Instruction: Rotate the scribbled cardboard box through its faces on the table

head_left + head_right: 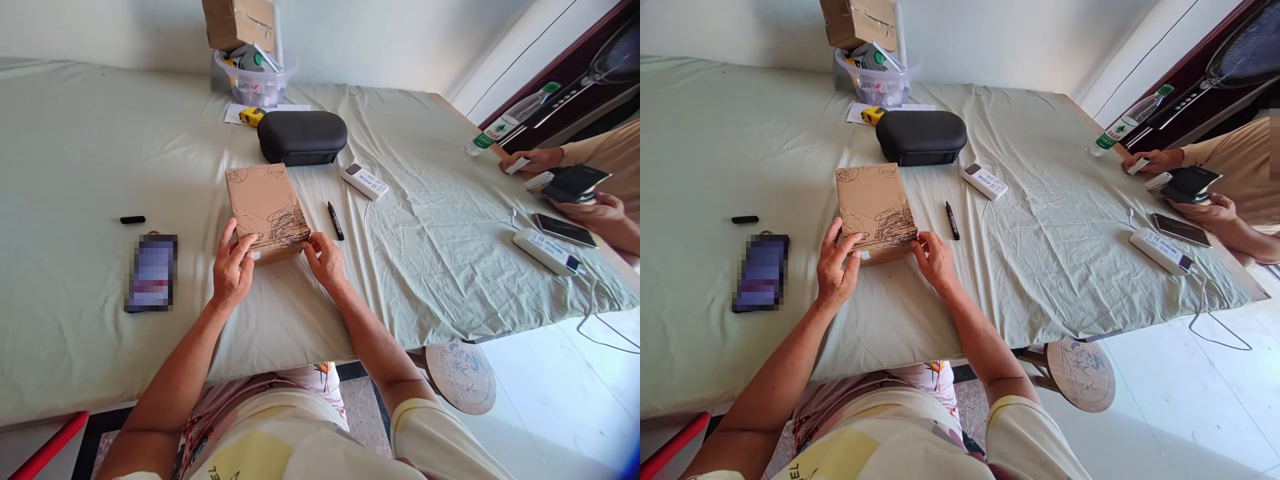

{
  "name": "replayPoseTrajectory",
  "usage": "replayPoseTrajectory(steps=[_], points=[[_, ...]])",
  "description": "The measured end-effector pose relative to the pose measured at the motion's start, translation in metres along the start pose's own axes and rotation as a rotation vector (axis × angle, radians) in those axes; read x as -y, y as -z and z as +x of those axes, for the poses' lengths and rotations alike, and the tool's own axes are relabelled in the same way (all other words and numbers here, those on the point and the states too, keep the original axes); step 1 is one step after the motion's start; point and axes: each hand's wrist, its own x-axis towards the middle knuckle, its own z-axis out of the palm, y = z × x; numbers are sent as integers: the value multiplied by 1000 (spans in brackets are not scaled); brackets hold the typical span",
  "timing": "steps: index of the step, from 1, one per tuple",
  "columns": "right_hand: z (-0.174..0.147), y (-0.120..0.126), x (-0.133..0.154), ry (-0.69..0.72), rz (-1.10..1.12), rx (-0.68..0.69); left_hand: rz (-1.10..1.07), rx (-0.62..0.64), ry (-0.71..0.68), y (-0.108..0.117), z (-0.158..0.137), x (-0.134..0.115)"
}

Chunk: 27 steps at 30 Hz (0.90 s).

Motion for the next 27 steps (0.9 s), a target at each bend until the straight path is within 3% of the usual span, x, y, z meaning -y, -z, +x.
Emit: replayPoseTrajectory(steps=[5, 13, 18, 22, 27], points=[[0, 1, 2, 2, 27, 115, 42, -9, 55, 2, 1, 1], [-11, -5, 11, 213, 72, 310, 233, -96, -29, 9, 2, 5], [-24, -20, 27, 407, 135, 452, 252, 19, -54, 1, -4, -9], [-27, -27, 31, 502, 153, 432, 250, 33, -130, -5, -5, -14], [-24, -21, 28, 456, 200, 283, 177, 52, -188, -3, -1, -9]])
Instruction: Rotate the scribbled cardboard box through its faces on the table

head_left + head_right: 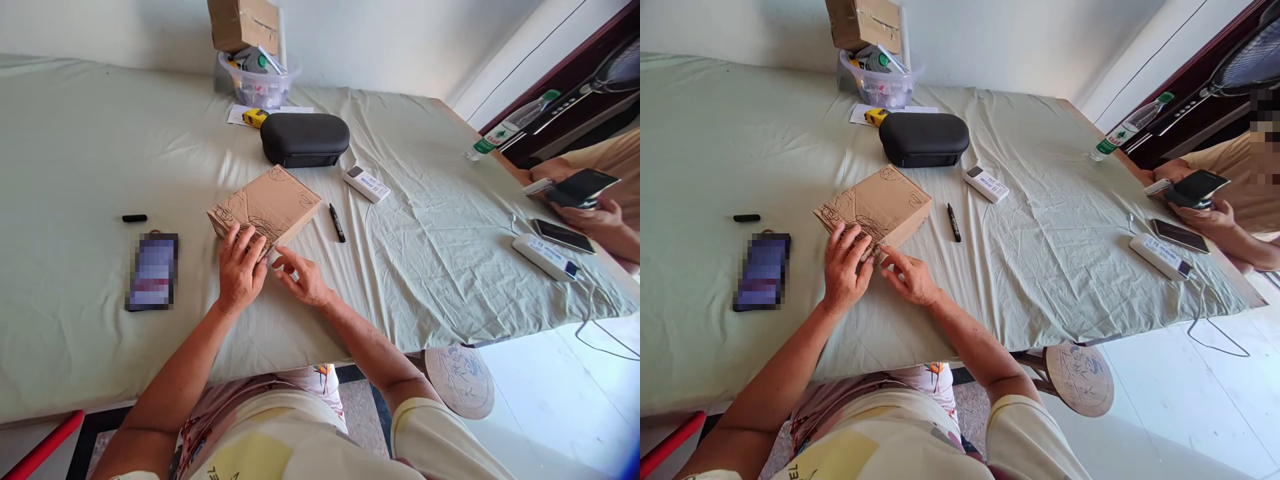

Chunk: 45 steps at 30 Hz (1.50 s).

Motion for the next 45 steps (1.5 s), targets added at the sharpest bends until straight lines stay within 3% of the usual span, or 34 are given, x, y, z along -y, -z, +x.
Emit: replayPoseTrajectory(steps=[7, 12, 19, 28, 33, 37, 45], points=[[2, -1, 0, 67, -88, 42, -85, -3, -67, 1, 1, -1], [-2, 15, -15, -150, -171, -81, -138, 35, -22, 1, 0, 4], [-2, 40, -40, -368, -219, -301, -139, -58, 73, 1, -1, 10], [-1, 29, -37, -503, -124, -361, -154, -21, 229, 5, -1, 4], [-3, 27, -46, -586, -30, -254, -153, -21, 227, 2, -1, 9], [-6, 27, -53, -631, -147, -218, -144, -38, 226, -1, -3, 13], [-1, 35, -44, -726, -395, -112, -147, 40, 437, 0, -4, 18]])
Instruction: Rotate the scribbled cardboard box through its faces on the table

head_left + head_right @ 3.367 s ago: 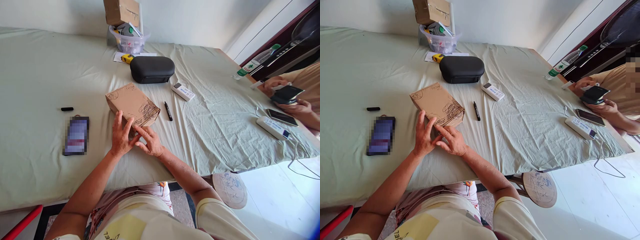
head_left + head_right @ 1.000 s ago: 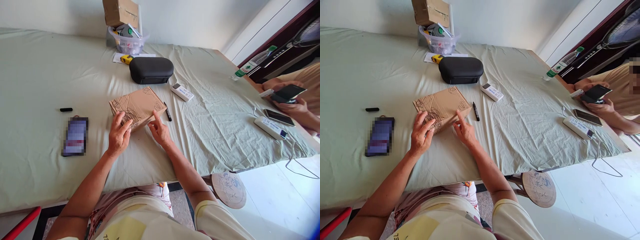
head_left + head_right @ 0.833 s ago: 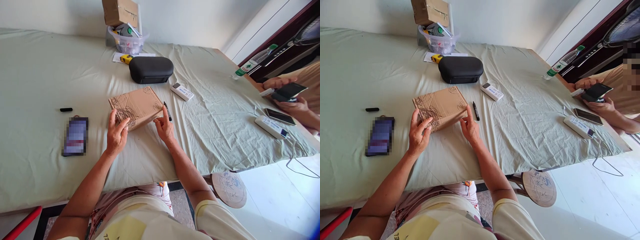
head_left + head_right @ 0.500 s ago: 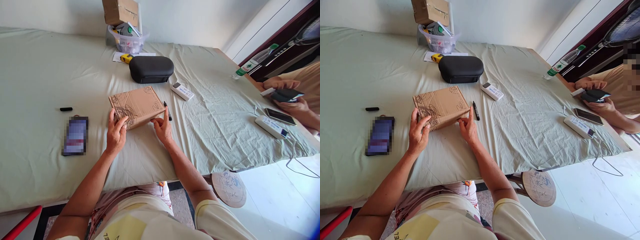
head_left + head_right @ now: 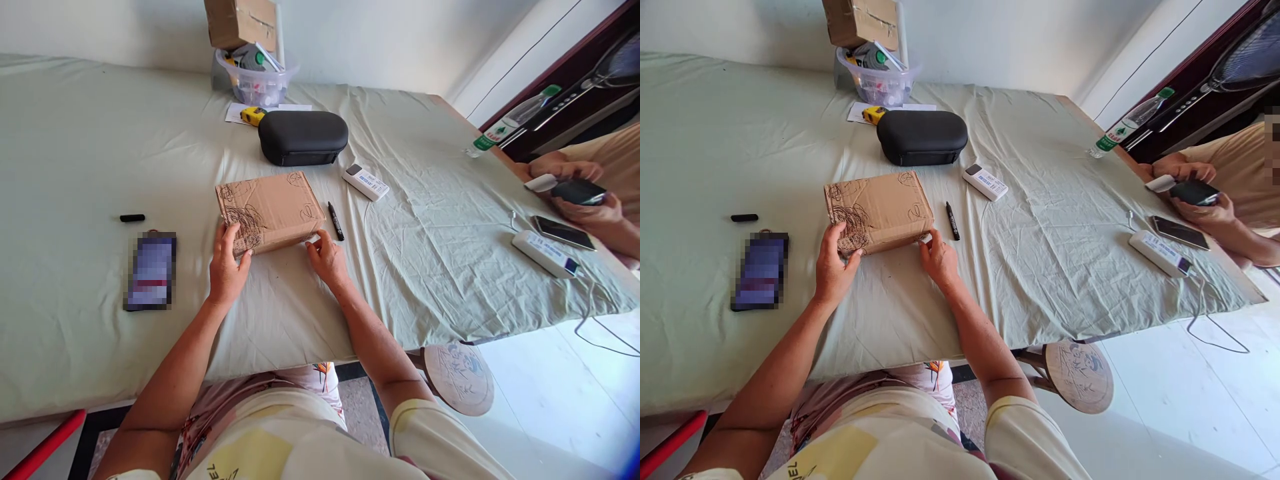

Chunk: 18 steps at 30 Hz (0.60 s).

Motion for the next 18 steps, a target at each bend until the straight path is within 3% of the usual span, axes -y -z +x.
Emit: replayPoseTrajectory(steps=[8, 18], points=[[-1, 14, 10, 5, 3, 92, -30, -64, -19, 4, 6, 5], [-3, 10, 8, 48, 25, 73, -47, -91, -29, 3, 6, 13]])
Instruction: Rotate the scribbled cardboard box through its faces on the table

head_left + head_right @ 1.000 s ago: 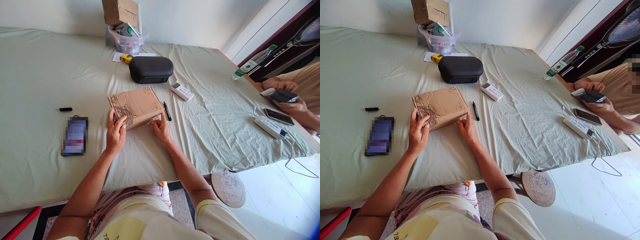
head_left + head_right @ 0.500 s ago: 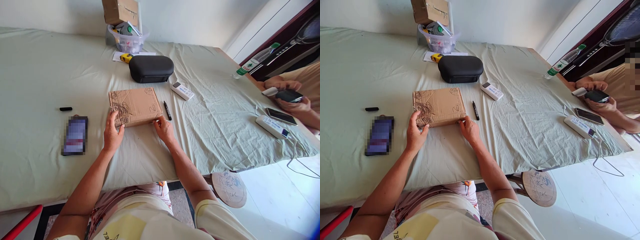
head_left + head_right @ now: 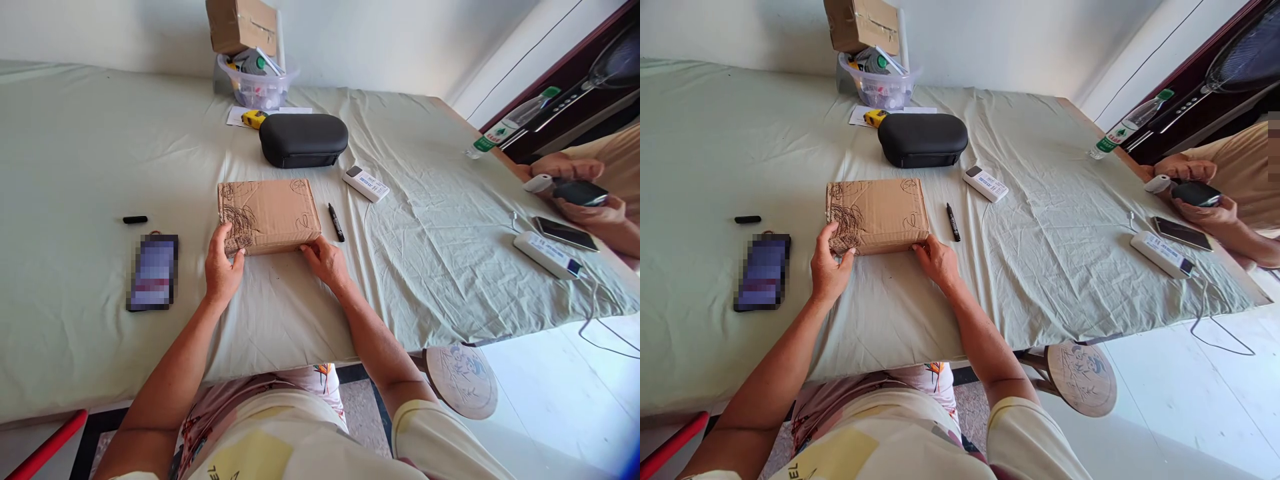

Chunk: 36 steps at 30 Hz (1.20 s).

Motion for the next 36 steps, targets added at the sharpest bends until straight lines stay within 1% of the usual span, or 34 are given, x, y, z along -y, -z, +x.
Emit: replayPoseTrajectory(steps=[2, 5, 9, 13, 15, 18, 21, 24, 27, 30, 33, 36], points=[[0, -1, 0, -1, 11, -12, -11, -17, -11, -1, 0, 2], [0, -1, -1, 38, 46, -72, -18, -49, -21, 0, 0, 3], [0, 2, -2, 65, 183, -139, -19, -58, -6, 2, 1, -1], [0, 6, 1, 91, 411, -101, -53, -67, 40, 4, 3, -4], [0, 9, 3, 108, 487, -78, -81, -80, 50, 4, 3, -4], [1, 10, 4, 102, 541, -50, -177, -73, 61, 3, 2, -3], [3, 9, 2, 101, 596, -13, -304, -28, 88, 2, 1, -2], [5, 10, -3, 86, 618, 24, -366, 12, 105, 2, 2, 0], [8, 13, -9, 63, 658, 57, -432, -18, 128, 2, 6, 3], [12, 17, -17, 84, 700, 100, -414, -57, 142, 4, 9, 6], [14, 22, -23, 136, 656, 127, -325, -25, 149, 7, 10, 8], [13, 26, -26, 188, 602, 108, -246, 4, 124, 13, 11, 10]])
